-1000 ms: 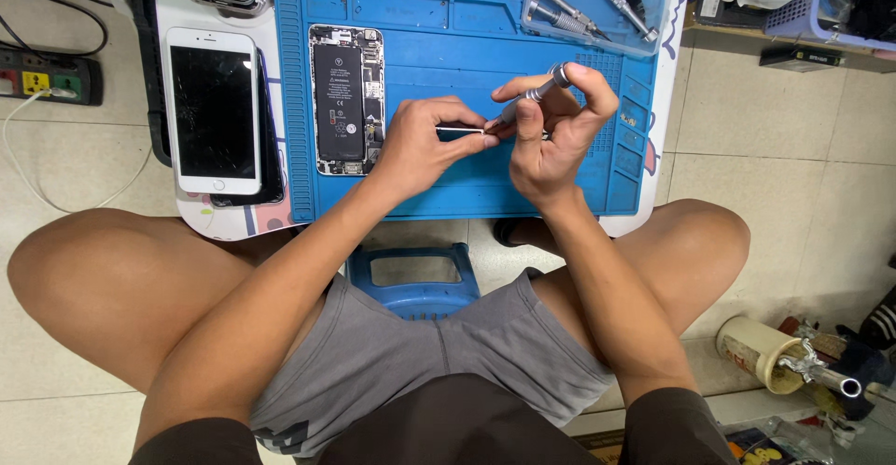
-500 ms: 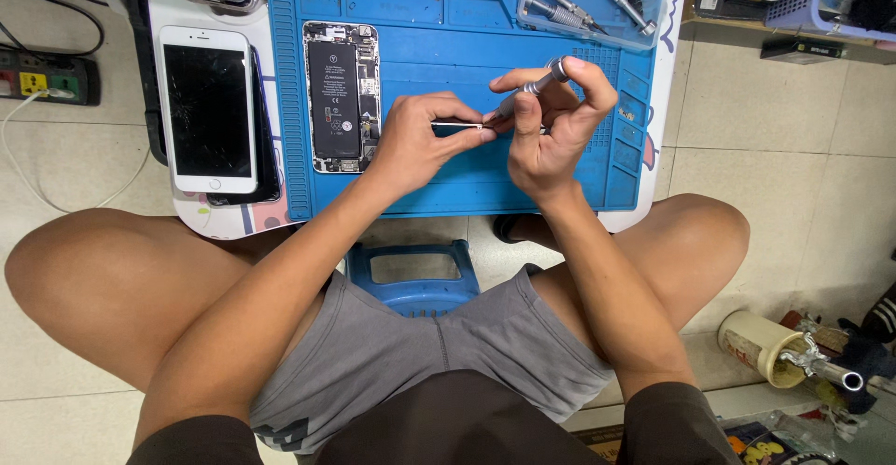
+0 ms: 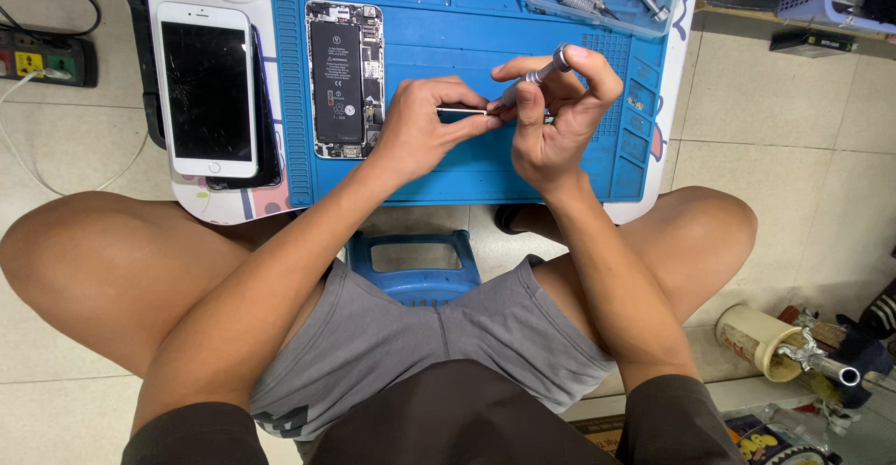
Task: The person removes the battery from a disassembled smartphone, then uses tweezers and a screwdriver to remove screws and components from the phone's back cover. They place the removed parts on a blue work mat.
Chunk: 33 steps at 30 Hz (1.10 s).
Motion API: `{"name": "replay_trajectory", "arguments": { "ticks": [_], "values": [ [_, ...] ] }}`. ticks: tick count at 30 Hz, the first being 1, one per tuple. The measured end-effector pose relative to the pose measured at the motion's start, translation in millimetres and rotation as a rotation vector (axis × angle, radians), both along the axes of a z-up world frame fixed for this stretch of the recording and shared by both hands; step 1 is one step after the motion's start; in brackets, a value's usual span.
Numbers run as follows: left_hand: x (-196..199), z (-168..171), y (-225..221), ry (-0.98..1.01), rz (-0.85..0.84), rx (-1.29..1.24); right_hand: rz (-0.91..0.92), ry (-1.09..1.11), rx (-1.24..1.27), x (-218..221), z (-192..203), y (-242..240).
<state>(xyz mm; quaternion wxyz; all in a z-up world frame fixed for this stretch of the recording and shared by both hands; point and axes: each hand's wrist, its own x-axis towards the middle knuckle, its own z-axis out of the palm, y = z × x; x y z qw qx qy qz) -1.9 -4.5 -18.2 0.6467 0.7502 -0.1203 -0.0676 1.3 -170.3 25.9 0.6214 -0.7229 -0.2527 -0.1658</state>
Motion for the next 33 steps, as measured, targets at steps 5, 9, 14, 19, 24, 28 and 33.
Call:
{"name": "replay_trajectory", "arguments": {
  "ticks": [5, 9, 14, 19, 24, 28, 33],
  "values": [
    [-1, 3, 0, 0.002, -0.001, 0.001, 0.023, -0.1, -0.068, 2, -1, -3],
    [0, 6, 1, 0.005, 0.002, 0.001, 0.093, -0.105, -0.084, -1, 10, -5],
    [0, 7, 1, 0.006, -0.001, 0.011, 0.017, 0.029, -0.069, -6, 30, -5],
    [0, 4, -1, 0.001, 0.015, -0.01, -0.034, -0.104, -0.186, 1, 32, -17],
    [1, 6, 0, 0.002, 0.021, 0.006, -0.057, -0.278, -0.323, 3, 47, -11],
    [-1, 2, -1, -0.013, 0.015, 0.002, -0.036, -0.256, -0.301, 3, 44, -12],
    [1, 2, -1, -0.023, 0.014, 0.003, -0.083, -0.347, -0.381, 4, 50, -10]
  ]
}}
